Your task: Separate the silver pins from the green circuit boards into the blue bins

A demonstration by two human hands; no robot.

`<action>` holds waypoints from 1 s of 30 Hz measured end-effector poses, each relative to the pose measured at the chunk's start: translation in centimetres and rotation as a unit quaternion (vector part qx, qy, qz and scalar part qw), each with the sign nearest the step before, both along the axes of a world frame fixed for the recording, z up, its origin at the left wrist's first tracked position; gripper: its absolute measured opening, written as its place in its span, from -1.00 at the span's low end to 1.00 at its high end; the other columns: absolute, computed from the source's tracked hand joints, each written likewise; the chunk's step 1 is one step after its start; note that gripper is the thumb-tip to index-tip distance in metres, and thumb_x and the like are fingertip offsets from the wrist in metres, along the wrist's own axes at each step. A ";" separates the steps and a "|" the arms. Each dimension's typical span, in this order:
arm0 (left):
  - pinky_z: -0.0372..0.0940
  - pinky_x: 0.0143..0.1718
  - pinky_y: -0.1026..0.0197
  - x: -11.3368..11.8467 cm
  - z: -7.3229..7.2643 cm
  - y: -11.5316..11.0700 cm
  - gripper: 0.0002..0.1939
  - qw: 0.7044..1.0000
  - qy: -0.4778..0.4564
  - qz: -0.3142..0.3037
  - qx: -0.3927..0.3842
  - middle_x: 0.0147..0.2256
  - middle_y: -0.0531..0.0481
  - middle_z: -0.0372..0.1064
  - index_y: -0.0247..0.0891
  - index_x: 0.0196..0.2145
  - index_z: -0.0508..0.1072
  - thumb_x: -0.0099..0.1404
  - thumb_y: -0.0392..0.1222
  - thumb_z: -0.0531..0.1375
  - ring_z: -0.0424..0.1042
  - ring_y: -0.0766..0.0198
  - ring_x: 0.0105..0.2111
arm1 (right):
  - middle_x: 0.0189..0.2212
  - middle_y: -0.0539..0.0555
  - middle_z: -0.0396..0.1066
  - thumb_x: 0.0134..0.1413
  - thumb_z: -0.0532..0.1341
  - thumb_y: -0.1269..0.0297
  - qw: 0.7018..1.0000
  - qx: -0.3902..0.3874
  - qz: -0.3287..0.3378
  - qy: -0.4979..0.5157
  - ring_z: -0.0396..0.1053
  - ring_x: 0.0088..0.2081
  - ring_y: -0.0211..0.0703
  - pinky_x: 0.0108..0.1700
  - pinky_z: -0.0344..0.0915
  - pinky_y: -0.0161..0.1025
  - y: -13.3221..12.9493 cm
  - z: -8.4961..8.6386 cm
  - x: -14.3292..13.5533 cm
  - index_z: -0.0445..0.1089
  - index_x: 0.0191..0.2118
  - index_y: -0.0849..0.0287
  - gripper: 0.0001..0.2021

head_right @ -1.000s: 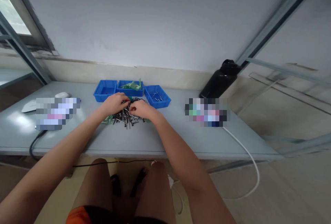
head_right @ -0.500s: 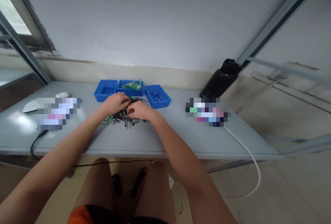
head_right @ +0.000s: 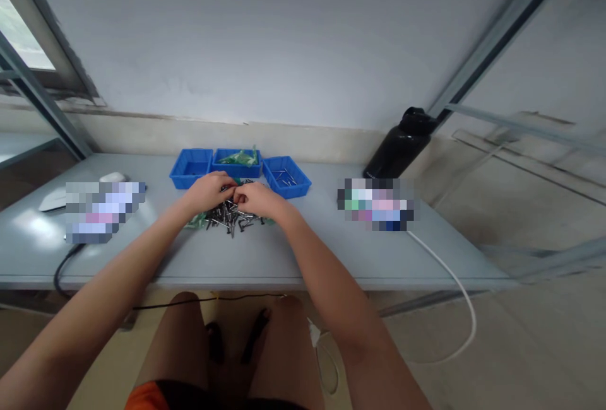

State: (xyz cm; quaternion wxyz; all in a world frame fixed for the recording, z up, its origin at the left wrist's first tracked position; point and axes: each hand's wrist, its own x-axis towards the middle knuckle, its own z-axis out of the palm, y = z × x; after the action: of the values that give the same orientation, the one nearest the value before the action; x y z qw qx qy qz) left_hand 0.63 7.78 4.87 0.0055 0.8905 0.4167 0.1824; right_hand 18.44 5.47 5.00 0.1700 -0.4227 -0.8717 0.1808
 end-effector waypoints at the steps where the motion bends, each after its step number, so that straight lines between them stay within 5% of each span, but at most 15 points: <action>1: 0.21 -0.33 0.22 0.0 0.1 0.0 -0.73 1.000 -0.007 -0.009 -0.002 -0.33 -0.08 0.39 -0.25 -0.34 0.51 0.32 -0.18 0.03 0.37 0.18 -0.27 | -0.39 0.06 0.47 -0.09 0.14 0.54 1.000 0.009 -0.009 0.009 0.38 -0.35 -0.26 -0.28 0.22 -0.34 0.1 0.1 0.2 0.44 -0.34 0.21 -0.81; 10: 0.18 -0.35 0.22 0.3 0.2 -0.3 -0.73 0.996 -0.062 -0.061 0.003 -0.41 -0.05 0.39 -0.28 -0.40 0.46 0.33 -0.13 0.04 0.35 0.25 -0.38 | -0.42 0.04 0.42 -0.10 0.13 0.51 0.978 0.105 -0.104 0.145 0.36 -0.38 -0.24 -0.27 0.28 -0.28 0.9 0.3 1.3 0.41 -0.33 0.20 -0.82; 30: 0.22 -0.32 0.22 0.7 0.3 -0.5 -0.85 0.995 -0.089 -0.034 0.000 -0.39 -0.02 0.40 -0.25 -0.34 0.49 0.29 -0.21 0.12 0.39 0.21 -0.32 | -0.41 0.04 0.43 0.04 0.12 0.39 0.922 0.229 -0.114 0.291 0.40 -0.37 -0.21 -0.25 0.36 -0.22 1.6 -1.1 0.3 0.41 -0.28 0.15 -0.86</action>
State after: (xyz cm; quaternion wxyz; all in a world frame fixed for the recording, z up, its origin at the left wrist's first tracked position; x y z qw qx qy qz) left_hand 1.37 7.23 5.15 0.0484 0.8846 0.3837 0.2607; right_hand 18.75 7.10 3.91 0.5277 -0.3979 -0.7472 0.0702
